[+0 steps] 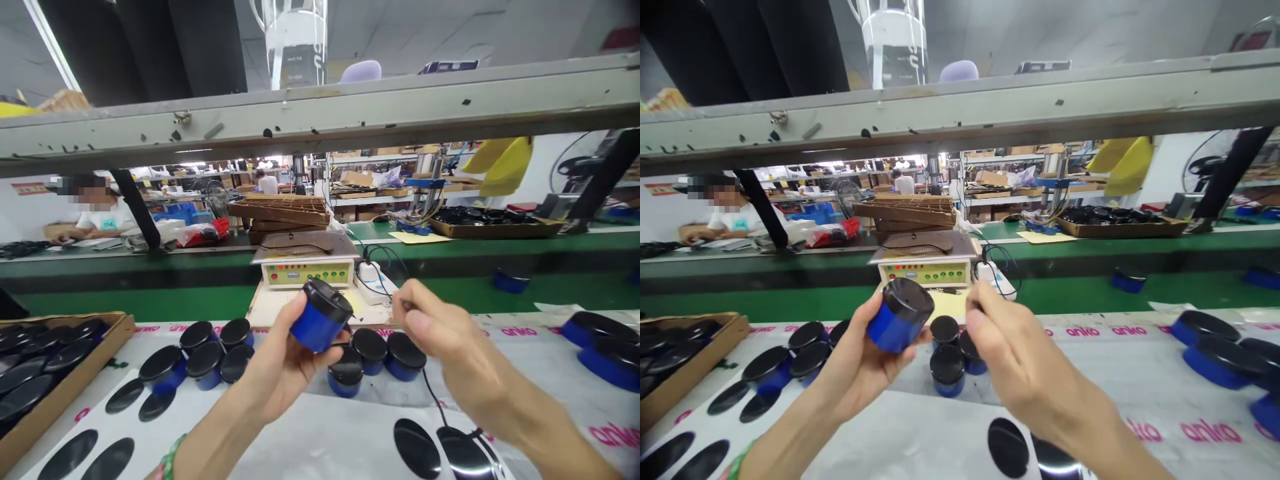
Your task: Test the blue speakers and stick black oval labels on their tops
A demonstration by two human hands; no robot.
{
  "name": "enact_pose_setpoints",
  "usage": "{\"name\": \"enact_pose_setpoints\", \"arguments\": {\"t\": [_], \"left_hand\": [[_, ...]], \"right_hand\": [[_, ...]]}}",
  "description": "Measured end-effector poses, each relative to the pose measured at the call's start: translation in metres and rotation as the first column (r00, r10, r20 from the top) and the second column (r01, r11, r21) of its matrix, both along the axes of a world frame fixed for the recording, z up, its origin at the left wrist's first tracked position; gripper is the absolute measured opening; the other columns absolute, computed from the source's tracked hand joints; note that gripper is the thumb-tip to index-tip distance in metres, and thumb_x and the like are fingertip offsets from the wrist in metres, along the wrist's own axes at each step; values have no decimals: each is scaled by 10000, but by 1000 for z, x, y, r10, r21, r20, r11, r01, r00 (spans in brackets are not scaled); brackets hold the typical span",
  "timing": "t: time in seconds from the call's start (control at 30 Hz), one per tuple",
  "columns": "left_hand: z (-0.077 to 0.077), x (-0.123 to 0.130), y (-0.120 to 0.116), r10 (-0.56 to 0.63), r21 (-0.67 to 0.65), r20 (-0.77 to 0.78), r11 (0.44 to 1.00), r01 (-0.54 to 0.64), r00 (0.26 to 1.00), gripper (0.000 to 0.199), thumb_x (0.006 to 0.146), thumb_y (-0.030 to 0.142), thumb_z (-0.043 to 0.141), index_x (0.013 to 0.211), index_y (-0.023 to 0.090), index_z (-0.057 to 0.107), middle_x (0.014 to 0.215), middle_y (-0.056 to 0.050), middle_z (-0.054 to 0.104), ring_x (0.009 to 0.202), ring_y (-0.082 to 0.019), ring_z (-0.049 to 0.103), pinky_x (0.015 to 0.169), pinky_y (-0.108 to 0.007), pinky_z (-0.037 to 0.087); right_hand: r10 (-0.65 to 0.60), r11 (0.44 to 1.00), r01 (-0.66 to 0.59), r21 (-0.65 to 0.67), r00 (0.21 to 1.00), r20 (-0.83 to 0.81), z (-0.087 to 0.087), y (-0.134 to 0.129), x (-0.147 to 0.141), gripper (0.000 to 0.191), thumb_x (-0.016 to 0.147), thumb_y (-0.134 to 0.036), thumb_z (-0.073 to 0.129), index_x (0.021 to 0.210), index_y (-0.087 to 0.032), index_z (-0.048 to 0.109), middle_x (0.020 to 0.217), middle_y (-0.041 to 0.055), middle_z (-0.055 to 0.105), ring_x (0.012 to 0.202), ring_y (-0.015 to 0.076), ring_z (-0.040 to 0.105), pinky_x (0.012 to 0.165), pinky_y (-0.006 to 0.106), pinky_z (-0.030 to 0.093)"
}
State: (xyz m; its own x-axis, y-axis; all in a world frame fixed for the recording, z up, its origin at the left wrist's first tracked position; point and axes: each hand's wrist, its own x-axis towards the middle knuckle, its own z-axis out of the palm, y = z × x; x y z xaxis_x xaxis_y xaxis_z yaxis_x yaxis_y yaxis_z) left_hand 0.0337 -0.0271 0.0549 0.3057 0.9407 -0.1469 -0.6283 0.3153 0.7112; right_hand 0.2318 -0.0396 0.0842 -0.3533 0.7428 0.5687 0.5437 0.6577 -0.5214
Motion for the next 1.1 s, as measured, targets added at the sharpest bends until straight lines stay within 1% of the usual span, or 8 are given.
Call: {"name": "enact_pose_setpoints", "arguments": {"t": [0.17,0.37,0.6,0.73,0.87,0.97,1.03,1.1], "left_hand": [[3,-2,5,-50,29,55,998,49,997,365,883,435,568,1006,119,703,925,-110,733,760,-182,692,714,-278,577],[-2,-3,5,-196,115,-27,973,198,980,472,863,508,558,1089,114,685,941,-110,731,729,-205,702,724,-305,573],[-17,-3,6,-54,255,-171,962,98,984,474,799,564,653,1141,237,622,1078,-46,694,905,-183,676,808,-273,532],[-18,-2,5,63,378,-323,923,68,944,462,818,577,622,1133,243,570,1140,-36,651,1065,-210,613,922,-304,477],[-15,-4,4,209,559,-505,818,132,837,518,806,557,648,1183,255,463,1131,-30,627,1066,-197,593,936,-295,460],[-11,-10,2,315,641,-598,740,204,737,564,811,580,619,1237,287,393,1164,-36,593,1047,-197,597,905,-300,484],[-8,-14,2,497,726,-632,648,231,595,621,788,593,632,1280,313,375,1226,-51,527,1108,-220,561,921,-321,487],[-5,-16,2,733,824,-565,481,299,377,676,779,574,649,1341,317,375,1239,-76,461,1154,-249,517,957,-363,480]], "right_hand": [[88,977,-114,183,986,143,-21,4,-6,153,1001,-234,383,920,-222,513,773,0,571,645,136,518,570,266,383],[-15,933,-21,360,995,96,-30,6,-10,103,972,-182,470,899,-202,540,712,-12,560,586,122,500,545,266,353],[-75,936,0,351,977,199,-25,7,-9,220,995,-254,423,809,-203,530,634,-14,546,523,132,482,500,286,318],[-187,889,48,456,946,264,-26,2,-11,304,1001,-254,395,717,-211,496,576,-13,523,475,132,483,462,295,300],[-283,825,92,558,922,266,-29,-1,-15,253,977,-173,407,776,-188,560,576,11,566,466,149,529,462,304,334],[-146,891,37,452,967,209,-31,7,-16,179,966,-153,420,895,-183,581,650,18,619,533,148,574,489,279,397],[2,955,-45,294,989,145,-33,16,-15,170,965,-144,410,1013,-196,565,784,28,656,655,147,618,551,257,453],[103,977,-111,179,993,55,-36,24,-17,180,963,-134,399,1025,-216,547,894,37,659,773,149,630,628,251,489]]}}
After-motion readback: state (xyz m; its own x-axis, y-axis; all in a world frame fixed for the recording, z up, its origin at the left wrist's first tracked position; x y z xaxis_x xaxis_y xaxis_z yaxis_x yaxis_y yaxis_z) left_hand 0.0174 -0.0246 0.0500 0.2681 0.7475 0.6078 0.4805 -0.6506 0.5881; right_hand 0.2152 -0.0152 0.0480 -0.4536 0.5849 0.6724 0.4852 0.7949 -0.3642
